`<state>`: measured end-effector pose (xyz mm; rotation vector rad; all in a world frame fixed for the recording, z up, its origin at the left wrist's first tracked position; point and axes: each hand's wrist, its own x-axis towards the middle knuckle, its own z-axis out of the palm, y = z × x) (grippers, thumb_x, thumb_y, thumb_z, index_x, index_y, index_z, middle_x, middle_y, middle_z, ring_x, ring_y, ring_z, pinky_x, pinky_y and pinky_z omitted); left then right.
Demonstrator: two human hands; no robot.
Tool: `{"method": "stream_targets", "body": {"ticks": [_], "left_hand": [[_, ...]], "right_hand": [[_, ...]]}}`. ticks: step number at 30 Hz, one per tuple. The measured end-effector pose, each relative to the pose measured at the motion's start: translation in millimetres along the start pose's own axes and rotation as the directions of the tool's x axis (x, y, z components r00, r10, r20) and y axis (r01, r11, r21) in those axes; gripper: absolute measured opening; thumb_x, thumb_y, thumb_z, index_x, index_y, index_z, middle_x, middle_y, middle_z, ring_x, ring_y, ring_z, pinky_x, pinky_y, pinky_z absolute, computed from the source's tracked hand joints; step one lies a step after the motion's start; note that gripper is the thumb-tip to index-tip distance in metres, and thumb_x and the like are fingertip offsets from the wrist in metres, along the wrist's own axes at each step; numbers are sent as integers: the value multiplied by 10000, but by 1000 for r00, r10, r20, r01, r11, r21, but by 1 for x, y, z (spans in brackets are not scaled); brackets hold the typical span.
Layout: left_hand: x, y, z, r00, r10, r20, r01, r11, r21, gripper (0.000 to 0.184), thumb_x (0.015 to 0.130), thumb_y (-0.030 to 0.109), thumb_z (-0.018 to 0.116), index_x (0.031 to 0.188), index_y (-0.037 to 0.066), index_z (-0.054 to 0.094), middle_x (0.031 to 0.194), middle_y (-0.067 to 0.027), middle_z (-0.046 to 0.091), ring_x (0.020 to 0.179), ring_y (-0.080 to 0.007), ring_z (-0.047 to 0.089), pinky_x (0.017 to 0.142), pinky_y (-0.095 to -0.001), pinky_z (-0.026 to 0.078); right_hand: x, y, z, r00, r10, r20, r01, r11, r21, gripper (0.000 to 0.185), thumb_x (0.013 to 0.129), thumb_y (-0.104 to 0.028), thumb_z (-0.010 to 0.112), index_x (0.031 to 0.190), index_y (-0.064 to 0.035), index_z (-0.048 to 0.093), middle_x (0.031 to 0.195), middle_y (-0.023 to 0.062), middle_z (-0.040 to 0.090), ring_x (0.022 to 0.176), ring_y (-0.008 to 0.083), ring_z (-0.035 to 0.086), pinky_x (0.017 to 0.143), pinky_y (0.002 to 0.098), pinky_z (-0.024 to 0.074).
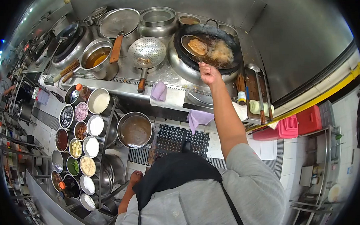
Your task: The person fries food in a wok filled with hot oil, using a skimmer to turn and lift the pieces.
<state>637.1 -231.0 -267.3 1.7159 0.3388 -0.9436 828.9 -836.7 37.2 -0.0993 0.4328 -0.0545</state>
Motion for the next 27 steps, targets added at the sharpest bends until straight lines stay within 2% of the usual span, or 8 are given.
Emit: {"method": "stream_targets", "body": {"ticks": [1, 5, 8, 15, 17, 22, 26, 27], "left_hand": [[2, -1, -1, 999, 35, -14, -33, 992, 122, 35, 819, 29, 561, 818, 40, 594, 696, -32, 601, 612, -106, 539, 560, -270, 459], [22, -55, -20, 1000, -7, -4, 7, 999, 39, 29, 816, 49, 577, 825, 36, 601, 722, -47, 623, 641, -115, 559, 583, -277, 473], [50, -92, -10, 998, 61, -33, -58, 994, 95, 84, 813, 105, 616, 846, 28, 618, 746, -63, 647, 674, -122, 584, 604, -277, 479], [28, -114, -16, 995, 101, -22, -86, 929, 361, 167, 818, 184, 644, 872, 26, 636, 787, -64, 671, 719, -122, 614, 651, -273, 496], [41, -100, -7, 991, 127, -46, -106, 940, 325, 162, 819, 185, 643, 866, 30, 635, 786, -65, 671, 719, -125, 615, 653, -274, 497], [55, -104, -5, 988, 154, -19, -146, 962, 229, 142, 827, 176, 631, 841, 35, 625, 784, -77, 672, 718, -129, 618, 652, -281, 496], [-27, 24, 18, 992, 46, -119, 4, 922, 387, 93, 813, 94, 617, 839, 7, 603, 758, -78, 660, 704, -128, 602, 636, -281, 487], [-14, 10, 15, 993, 31, -116, 9, 945, 326, 90, 796, 63, 628, 852, 2, 595, 741, -59, 646, 674, -122, 575, 623, -277, 480]], "right_hand": [[5, 0, 3, 1000, 14, 9, -13, 1000, -10, 98, 912, -26, 407, 867, 53, 442, 624, 43, 460, 404, 58, 353, 330, 158, 307], [4, -15, -4, 1000, 8, 25, -9, 998, 65, 116, 915, -48, 417, 846, 41, 443, 606, 5, 424, 409, 46, 351, 321, 150, 293], [2, -8, 0, 998, 64, 12, -62, 990, -129, 76, 895, -20, 414, 850, 25, 456, 600, 2, 427, 411, 40, 367, 319, 151, 294], [-4, -25, -10, 998, 23, -61, -36, 975, -217, 176, 931, -82, 411, 786, 3, 464, 585, -18, 409, 412, 35, 338, 330, 154, 278], [-10, -24, -1, 995, 86, -57, -95, 979, -178, 171, 932, -84, 399, 792, -3, 456, 590, -10, 420, 412, 38, 340, 329, 157, 280], [-12, -25, 1, 991, -48, -123, -12, 896, -445, 170, 927, -78, 351, 791, -27, 439, 589, 3, 425, 405, 54, 337, 326, 180, 288], [-16, -23, -11, 992, -48, -121, -27, 832, -554, 126, 905, -49, 406, 779, -56, 417, 609, 16, 437, 409, 38, 342, 303, 169, 262], [-24, -13, 1, 979, -153, -136, 33, 774, -633, 85, 915, -62, 355, 838, -61, 391, 575, 22, 434, 399, 65, 321, 311, 205, 256]]}}
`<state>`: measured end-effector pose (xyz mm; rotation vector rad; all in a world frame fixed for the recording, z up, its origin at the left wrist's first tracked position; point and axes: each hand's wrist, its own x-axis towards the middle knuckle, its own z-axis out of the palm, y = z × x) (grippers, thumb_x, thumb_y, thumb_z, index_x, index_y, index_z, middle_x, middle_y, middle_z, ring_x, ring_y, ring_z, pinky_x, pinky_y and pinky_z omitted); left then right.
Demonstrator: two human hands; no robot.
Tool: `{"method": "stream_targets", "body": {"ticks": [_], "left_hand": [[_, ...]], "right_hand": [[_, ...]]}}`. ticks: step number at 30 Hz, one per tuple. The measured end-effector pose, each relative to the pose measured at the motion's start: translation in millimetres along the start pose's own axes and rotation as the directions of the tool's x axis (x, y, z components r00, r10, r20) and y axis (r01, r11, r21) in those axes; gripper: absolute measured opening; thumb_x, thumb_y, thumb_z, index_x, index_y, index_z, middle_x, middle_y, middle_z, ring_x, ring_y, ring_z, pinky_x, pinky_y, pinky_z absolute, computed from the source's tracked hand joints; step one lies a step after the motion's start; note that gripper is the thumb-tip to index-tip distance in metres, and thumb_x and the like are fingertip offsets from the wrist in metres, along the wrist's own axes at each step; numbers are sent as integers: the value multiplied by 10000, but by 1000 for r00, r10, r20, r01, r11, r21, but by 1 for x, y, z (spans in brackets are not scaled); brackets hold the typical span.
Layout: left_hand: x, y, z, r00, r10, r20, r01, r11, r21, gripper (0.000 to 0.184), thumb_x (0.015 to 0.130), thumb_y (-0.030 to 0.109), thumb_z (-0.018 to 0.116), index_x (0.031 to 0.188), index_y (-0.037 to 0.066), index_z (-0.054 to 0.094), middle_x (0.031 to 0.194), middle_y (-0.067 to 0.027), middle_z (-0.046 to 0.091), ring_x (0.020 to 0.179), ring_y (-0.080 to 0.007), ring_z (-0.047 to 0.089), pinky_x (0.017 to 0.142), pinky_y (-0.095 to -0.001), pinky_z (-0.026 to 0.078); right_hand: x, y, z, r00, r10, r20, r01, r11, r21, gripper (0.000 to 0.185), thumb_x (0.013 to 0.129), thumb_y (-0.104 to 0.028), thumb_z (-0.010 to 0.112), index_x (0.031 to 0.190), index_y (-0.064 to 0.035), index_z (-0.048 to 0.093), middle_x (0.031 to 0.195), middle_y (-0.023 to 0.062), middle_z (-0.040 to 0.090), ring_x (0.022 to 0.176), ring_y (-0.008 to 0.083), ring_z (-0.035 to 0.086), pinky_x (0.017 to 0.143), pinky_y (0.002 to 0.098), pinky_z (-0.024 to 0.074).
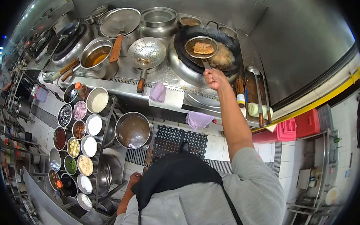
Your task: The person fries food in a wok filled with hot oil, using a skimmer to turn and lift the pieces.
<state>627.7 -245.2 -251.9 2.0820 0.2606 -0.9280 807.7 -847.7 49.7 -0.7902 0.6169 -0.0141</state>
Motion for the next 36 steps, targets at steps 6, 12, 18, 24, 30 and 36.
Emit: {"method": "stream_targets", "body": {"ticks": [6, 12, 18, 24, 30, 36], "left_hand": [[27, -32, 2, 977, 5, 215, 88, 903, -421, 39, 794, 5, 599, 820, 22, 576, 715, -35, 618, 637, -92, 528, 579, -246, 452], [76, -98, 28, 986, 39, 164, -2, 976, -219, 39, 805, 20, 610, 815, 27, 573, 690, -20, 601, 611, -88, 512, 556, -241, 432], [61, -94, 26, 992, 31, 121, 0, 969, -249, 69, 818, 77, 633, 808, 26, 587, 704, -19, 607, 622, -92, 525, 562, -244, 441], [63, -121, 18, 984, 40, 173, 24, 934, -356, 104, 838, 127, 631, 824, 26, 607, 724, -26, 621, 655, -102, 565, 587, -258, 470], [66, -144, 12, 981, 94, 171, -10, 899, -438, 119, 846, 132, 630, 841, 16, 600, 737, -32, 624, 644, -116, 571, 587, -269, 482], [70, -166, 9, 963, 240, 124, -162, 881, -444, 115, 854, 125, 616, 835, 14, 594, 736, -36, 624, 638, -119, 576, 587, -267, 487]], "right_hand": [[-25, 17, 24, 983, -155, -96, 138, 976, -167, 133, 892, -19, 429, 873, -113, 337, 623, 61, 464, 397, 93, 355, 317, 241, 266], [-35, 35, 38, 965, -243, -97, 199, 922, -332, 89, 898, -35, 423, 912, -70, 342, 664, 82, 470, 410, 102, 390, 333, 255, 300], [-37, 40, 48, 954, -275, -118, 212, 900, -382, 101, 890, -24, 421, 935, -49, 334, 676, 91, 470, 422, 108, 397, 328, 270, 315], [-29, 51, 66, 920, -353, -171, 229, 838, -495, 118, 867, -15, 417, 960, -38, 348, 658, 87, 477, 408, 114, 407, 311, 269, 310], [-24, 60, 81, 891, -416, -180, 211, 732, -648, 172, 833, 6, 391, 1001, 9, 351, 682, 136, 522, 409, 141, 461, 290, 282, 322], [-37, 60, 107, 864, -440, -246, 117, 650, -751, 395, 825, -13, 392, 1208, -13, 300, 701, 111, 552, 423, 146, 482, 310, 279, 310]]}}
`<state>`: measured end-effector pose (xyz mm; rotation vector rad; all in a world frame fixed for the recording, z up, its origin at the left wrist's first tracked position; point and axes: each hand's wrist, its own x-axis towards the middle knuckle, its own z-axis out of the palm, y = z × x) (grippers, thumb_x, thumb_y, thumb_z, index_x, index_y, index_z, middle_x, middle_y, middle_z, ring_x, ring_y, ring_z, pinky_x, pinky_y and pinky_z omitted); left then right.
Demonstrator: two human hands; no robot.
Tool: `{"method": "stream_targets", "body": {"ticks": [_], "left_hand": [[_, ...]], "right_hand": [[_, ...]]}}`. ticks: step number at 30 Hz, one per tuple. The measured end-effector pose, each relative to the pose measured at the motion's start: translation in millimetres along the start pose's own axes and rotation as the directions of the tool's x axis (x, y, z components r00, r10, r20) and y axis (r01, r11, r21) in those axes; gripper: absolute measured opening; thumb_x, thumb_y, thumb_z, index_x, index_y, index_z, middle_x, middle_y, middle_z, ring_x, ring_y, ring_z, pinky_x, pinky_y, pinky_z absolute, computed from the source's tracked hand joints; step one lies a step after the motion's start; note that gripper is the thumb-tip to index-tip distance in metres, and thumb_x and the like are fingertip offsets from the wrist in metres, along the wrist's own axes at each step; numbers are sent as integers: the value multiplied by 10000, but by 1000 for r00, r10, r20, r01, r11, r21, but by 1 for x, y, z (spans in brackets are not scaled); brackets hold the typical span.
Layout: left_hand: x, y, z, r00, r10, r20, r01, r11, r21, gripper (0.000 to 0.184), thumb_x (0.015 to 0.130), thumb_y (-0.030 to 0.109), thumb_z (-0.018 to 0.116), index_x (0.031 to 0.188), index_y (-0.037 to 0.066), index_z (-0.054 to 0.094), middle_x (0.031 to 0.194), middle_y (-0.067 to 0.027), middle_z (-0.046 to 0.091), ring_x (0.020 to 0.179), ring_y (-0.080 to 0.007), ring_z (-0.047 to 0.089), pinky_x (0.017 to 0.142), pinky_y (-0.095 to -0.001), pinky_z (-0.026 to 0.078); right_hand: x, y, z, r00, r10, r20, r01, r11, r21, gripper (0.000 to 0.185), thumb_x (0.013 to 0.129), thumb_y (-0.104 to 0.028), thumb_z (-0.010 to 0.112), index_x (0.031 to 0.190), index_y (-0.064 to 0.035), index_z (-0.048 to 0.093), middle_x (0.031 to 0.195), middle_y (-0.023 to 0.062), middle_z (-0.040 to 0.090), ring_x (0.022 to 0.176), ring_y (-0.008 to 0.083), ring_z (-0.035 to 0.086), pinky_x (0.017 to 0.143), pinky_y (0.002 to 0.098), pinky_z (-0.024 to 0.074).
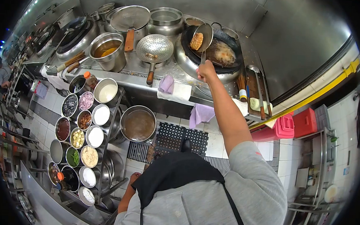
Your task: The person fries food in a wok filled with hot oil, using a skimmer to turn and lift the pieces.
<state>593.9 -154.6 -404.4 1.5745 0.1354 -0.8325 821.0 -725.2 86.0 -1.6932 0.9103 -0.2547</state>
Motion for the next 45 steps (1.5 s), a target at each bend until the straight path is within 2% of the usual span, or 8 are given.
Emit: {"method": "stream_targets", "body": {"ticks": [3, 15, 22, 25, 33, 36, 39, 45], "left_hand": [[-13, -1, -8, 989, -143, -23, 142, 989, -33, 101, 847, 111, 618, 833, 14, 593, 729, -34, 620, 633, -117, 574, 586, -264, 486], [-23, 2, -24, 976, -215, -22, 215, 977, -14, 50, 825, 66, 588, 802, 21, 588, 704, -36, 606, 620, -128, 569, 574, -269, 473], [-9, 10, -20, 972, -233, -19, 230, 968, -101, 67, 816, 50, 563, 764, 24, 596, 680, -25, 595, 604, -134, 553, 558, -279, 459], [-15, 31, -14, 987, -150, -61, 160, 962, 222, 84, 816, 65, 570, 757, 20, 609, 680, -29, 605, 604, -131, 549, 561, -280, 460], [3, 12, -19, 983, -150, -103, 176, 929, 326, 86, 816, 95, 581, 771, 46, 636, 704, -40, 642, 627, -125, 576, 564, -288, 471], [6, 24, -13, 987, -144, -77, 163, 906, 391, 88, 815, 97, 589, 759, 43, 630, 696, -38, 634, 618, -126, 571, 559, -283, 468], [12, 24, 2, 989, -145, -23, 147, 984, 104, 74, 818, 92, 593, 775, 38, 618, 692, -34, 619, 614, -119, 556, 553, -276, 462], [26, 50, 24, 988, -146, -59, 153, 976, 155, 25, 825, 44, 580, 829, 21, 589, 704, -21, 594, 628, -101, 530, 570, -263, 455]], "right_hand": [[-2, -2, 1, 999, 30, 10, -30, 999, -42, 611, 832, -44, 387, 1396, -74, 152, 682, 68, 560, 388, 135, 457, 311, 272, 262], [-5, 27, -5, 950, -290, -117, 174, 801, -573, 179, 851, -63, 460, 994, 36, 418, 815, 282, 604, 604, 382, 636, 461, 432, 525], [-8, 37, -39, 950, -288, -122, 173, 810, -560, 181, 864, -88, 447, 997, 34, 425, 812, 281, 602, 542, 352, 621, 477, 420, 517], [18, 70, -59, 879, -451, -157, 240, 700, -672, 173, 860, -87, 452, 994, 21, 437, 809, 280, 602, 558, 353, 624, 470, 415, 512], [8, 77, -125, 952, -227, -206, 190, 964, -184, 25, 855, -87, 457, 871, -71, 465, 573, 36, 477, 391, 129, 422, 311, 298, 327], [-14, 77, -154, 943, -283, -176, 256, 953, -165, 148, 842, -115, 455, 958, -26, 483, 603, 102, 524, 468, 201, 505, 409, 340, 387], [-51, 59, -173, 900, -386, -204, 293, 881, -372, 154, 857, -131, 440, 970, -40, 492, 593, 79, 512, 499, 186, 520, 466, 345, 412], [-49, 63, -218, 843, -535, 48, 461, 674, -577, 141, 854, -136, 474, 947, -35, 503, 620, 119, 518, 549, 236, 520, 559, 362, 428]]}}
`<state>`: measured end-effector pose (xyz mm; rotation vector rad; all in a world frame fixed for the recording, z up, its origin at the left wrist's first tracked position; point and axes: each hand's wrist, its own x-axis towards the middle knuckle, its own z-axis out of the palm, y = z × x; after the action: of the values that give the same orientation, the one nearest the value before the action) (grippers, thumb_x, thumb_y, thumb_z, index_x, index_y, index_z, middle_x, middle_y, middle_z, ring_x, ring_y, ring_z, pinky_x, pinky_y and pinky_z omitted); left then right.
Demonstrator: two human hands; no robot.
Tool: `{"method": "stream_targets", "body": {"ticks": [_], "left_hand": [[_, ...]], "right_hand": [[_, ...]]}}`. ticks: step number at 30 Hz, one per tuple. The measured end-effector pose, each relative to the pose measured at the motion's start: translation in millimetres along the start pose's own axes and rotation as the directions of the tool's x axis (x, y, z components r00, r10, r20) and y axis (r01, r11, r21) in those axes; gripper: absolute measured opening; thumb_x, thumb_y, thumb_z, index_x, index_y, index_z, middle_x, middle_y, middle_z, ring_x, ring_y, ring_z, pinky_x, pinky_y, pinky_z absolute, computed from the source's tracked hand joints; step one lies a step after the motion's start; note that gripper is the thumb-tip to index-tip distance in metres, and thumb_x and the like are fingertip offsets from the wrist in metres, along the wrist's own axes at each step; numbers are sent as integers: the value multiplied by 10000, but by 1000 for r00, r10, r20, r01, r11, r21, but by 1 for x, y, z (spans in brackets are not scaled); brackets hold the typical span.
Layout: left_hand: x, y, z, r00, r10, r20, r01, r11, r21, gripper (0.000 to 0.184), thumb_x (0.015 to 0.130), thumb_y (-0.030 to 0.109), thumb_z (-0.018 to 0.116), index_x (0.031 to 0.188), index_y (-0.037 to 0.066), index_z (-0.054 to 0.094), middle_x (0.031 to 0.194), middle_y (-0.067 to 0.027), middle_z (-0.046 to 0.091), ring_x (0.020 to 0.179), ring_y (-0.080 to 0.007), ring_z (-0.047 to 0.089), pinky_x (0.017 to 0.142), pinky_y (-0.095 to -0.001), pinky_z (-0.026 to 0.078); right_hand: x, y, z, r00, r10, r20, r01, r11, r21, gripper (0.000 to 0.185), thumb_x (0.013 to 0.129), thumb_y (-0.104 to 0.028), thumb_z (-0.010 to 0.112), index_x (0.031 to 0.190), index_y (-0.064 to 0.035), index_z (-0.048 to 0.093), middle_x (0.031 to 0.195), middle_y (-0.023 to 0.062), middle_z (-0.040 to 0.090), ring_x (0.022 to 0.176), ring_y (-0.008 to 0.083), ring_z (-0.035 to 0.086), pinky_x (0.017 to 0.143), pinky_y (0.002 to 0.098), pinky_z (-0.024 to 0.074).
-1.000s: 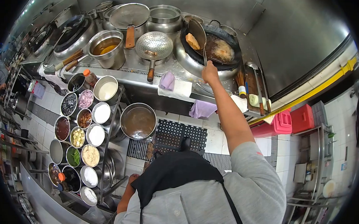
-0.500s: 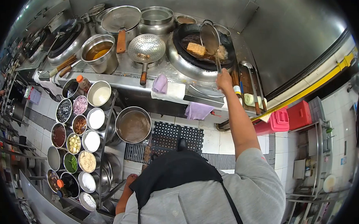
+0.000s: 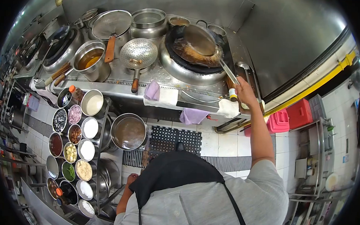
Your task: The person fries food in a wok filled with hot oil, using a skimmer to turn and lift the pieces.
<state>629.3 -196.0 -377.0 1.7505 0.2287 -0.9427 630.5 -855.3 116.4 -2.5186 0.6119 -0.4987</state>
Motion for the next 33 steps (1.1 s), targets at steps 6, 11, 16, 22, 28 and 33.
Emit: {"method": "stream_targets", "body": {"ticks": [6, 11, 16, 22, 28, 33], "left_hand": [[14, 18, 13, 995, -61, 85, 75, 982, -175, 17, 816, 36, 583, 824, 23, 577, 697, -20, 590, 609, -108, 524, 556, -262, 443], [-16, 72, 15, 998, -62, 29, 61, 998, 31, 23, 809, 33, 586, 831, 35, 581, 702, -26, 592, 611, -112, 528, 552, -267, 443], [3, 8, 5, 986, -66, 154, 118, 924, -364, 44, 812, 47, 587, 855, 38, 592, 722, -27, 603, 636, -118, 545, 581, -259, 456], [-2, -17, -12, 986, 88, 141, -100, 991, 85, 134, 829, 99, 540, 918, 27, 609, 791, -78, 653, 680, -179, 611, 628, -289, 495], [0, -12, -22, 987, 83, 138, -120, 950, 288, 153, 825, 123, 546, 927, 27, 608, 795, -96, 661, 666, -207, 622, 617, -309, 501], [-18, 59, -14, 999, 1, 37, -6, 990, 139, 102, 851, 177, 538, 867, 81, 569, 642, -40, 576, 548, -164, 576, 442, -303, 445]], "right_hand": [[51, 14, 67, 996, 88, -32, -93, 976, -195, 143, 856, -110, 487, 981, -51, 450, 894, 287, 564, 900, 474, 517, 720, 532, 396], [75, 29, 92, 985, 84, -149, -82, 996, 17, 183, 847, -119, 472, 993, -9, 472, 889, 298, 564, 856, 463, 538, 742, 481, 430], [35, 47, 54, 945, 284, 162, -324, 741, 588, 60, 872, -135, 478, 913, -111, 442, 645, 5, 492, 456, 69, 447, 332, 239, 330], [7, 63, -14, 953, 286, 100, -303, 886, 351, 111, 896, -143, 444, 802, -86, 452, 604, -19, 455, 436, 84, 387, 349, 256, 286], [13, 51, -12, 896, 362, 258, -421, 877, 233, 79, 904, -138, 448, 839, -93, 450, 588, -15, 436, 404, 74, 358, 334, 243, 258], [43, 22, 17, 749, 449, 487, -648, 648, 401, 108, 920, -137, 437, 821, -94, 441, 590, -4, 466, 385, 46, 353, 309, 189, 250]]}}
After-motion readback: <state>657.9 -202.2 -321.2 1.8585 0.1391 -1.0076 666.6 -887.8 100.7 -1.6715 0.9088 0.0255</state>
